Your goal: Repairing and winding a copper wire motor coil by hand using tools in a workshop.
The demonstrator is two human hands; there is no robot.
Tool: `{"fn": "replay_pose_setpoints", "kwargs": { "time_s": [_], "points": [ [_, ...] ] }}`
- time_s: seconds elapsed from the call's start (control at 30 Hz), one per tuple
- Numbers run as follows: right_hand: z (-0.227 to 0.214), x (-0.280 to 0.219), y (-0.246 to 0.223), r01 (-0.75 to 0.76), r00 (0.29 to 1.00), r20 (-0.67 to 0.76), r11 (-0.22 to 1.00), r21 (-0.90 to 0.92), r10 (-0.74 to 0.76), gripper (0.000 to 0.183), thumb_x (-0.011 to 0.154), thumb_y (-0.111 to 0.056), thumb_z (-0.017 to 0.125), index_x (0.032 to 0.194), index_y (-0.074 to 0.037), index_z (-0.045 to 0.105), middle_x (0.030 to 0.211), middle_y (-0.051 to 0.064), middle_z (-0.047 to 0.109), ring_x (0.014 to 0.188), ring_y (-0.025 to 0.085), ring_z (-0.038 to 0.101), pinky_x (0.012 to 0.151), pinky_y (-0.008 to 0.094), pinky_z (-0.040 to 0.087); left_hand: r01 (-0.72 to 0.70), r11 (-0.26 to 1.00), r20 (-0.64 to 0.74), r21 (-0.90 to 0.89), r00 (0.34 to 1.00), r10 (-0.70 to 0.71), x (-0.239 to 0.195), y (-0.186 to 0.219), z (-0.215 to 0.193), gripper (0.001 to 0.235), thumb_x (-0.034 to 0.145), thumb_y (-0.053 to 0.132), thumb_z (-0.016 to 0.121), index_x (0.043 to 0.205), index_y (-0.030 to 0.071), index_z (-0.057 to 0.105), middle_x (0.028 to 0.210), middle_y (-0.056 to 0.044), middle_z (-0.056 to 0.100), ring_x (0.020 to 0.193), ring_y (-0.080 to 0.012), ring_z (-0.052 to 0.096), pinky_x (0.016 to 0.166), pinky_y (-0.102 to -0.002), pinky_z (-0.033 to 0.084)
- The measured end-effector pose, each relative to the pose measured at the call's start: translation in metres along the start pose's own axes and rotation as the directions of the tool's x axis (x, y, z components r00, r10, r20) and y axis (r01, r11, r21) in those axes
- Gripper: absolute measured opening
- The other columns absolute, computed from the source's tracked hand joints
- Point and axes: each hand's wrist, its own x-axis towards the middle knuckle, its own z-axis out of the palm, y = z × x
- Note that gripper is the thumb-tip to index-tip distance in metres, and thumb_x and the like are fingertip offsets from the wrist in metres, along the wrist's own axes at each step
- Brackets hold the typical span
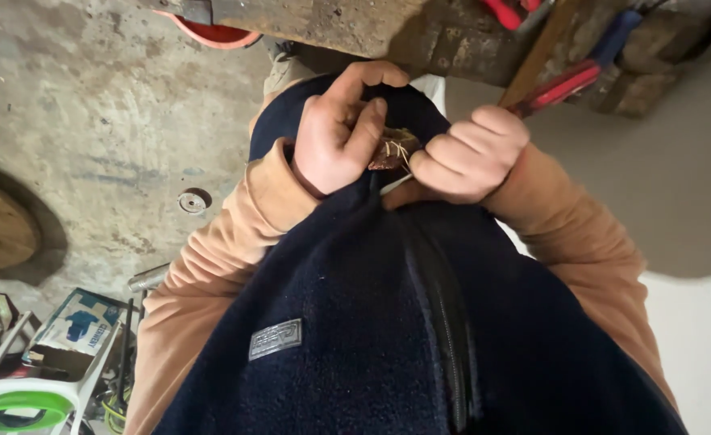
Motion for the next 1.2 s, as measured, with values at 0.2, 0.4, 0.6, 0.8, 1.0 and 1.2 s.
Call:
{"fn": "replay_pose_setpoints", "kwargs": {
  "time_s": [0.2,0.4,0.6,0.8,1.0,1.2],
  "points": [
    [0.013,-0.007,0.011,-0.451,0.888,0.148,0.758,0.471,0.436,0.044,0.091,-0.045,0.091,0.094,-0.007,0.067,0.081,0.0,0.059,0.068,0.017,0.06,0.062,0.031,0.044,-0.106,0.99,-0.083,0.091,0.99,0.114,-0.002,-0.001,-0.019,0.017,0.117,0.002,0.045,0.13,0.002,0.056,0.106,-0.012,0.076,0.092,-0.018,0.078,0.083,-0.028,0.061],
    [0.001,0.008,0.0,-0.674,0.685,0.43,0.287,0.681,0.589,0.028,0.083,-0.015,0.084,0.104,-0.001,0.071,0.073,0.006,0.064,0.047,0.017,0.052,0.046,0.029,0.036,-0.241,0.944,-0.101,0.228,0.958,0.269,-0.004,0.004,-0.019,0.016,0.115,0.001,0.049,0.129,0.003,0.057,0.105,-0.012,0.074,0.088,-0.0253,0.076,0.081,-0.031,0.06],
    [0.0,0.02,-0.009,-0.515,0.841,0.132,0.702,0.493,0.524,0.013,0.102,-0.013,0.081,0.103,-0.005,0.071,0.086,0.008,0.068,0.073,0.022,0.066,0.062,0.031,0.049,-0.273,0.907,-0.071,0.32,0.948,0.31,0.004,0.011,-0.019,0.017,0.107,0.001,0.058,0.125,0.002,0.06,0.092,-0.009,0.072,0.08,-0.0268,0.074,0.073,-0.034,0.058],
    [0.009,0.008,0.0,-0.545,0.811,0.443,0.219,0.809,0.382,0.007,0.104,-0.01,0.067,0.105,-0.003,0.069,0.087,0.006,0.071,0.074,0.017,0.07,0.067,0.028,0.053,-0.279,0.912,-0.086,0.3,0.945,0.317,0.003,0.007,-0.015,0.019,0.111,0.003,0.06,0.13,0.006,0.059,0.103,-0.011,0.074,0.082,-0.0244,0.076,0.075,-0.03,0.061],
    [0.007,0.013,-0.004,-0.542,0.84,0.374,0.639,0.546,0.393,0.015,0.096,-0.022,0.074,0.096,-0.007,0.071,0.076,0.01,0.069,0.066,0.028,0.068,0.057,0.037,0.049,-0.013,0.996,-0.149,0.085,0.988,0.025,0.0,0.005,-0.01,0.024,0.109,0.006,0.059,0.132,0.002,0.058,0.093,-0.007,0.078,0.078,-0.0202,0.078,0.072,-0.029,0.061],
    [0.019,0.007,-0.013,-0.527,0.85,0.306,0.665,0.529,0.43,0.029,0.097,-0.02,0.076,0.076,-0.007,0.06,0.066,0.009,0.059,0.059,0.028,0.06,0.056,0.041,0.045,-0.337,0.888,-0.068,0.312,0.925,0.375,0.008,0.007,-0.012,0.018,0.115,0.007,0.056,0.132,0.006,0.056,0.112,-0.015,0.074,0.091,-0.019,0.075,0.082,-0.026,0.06]
  ]
}}
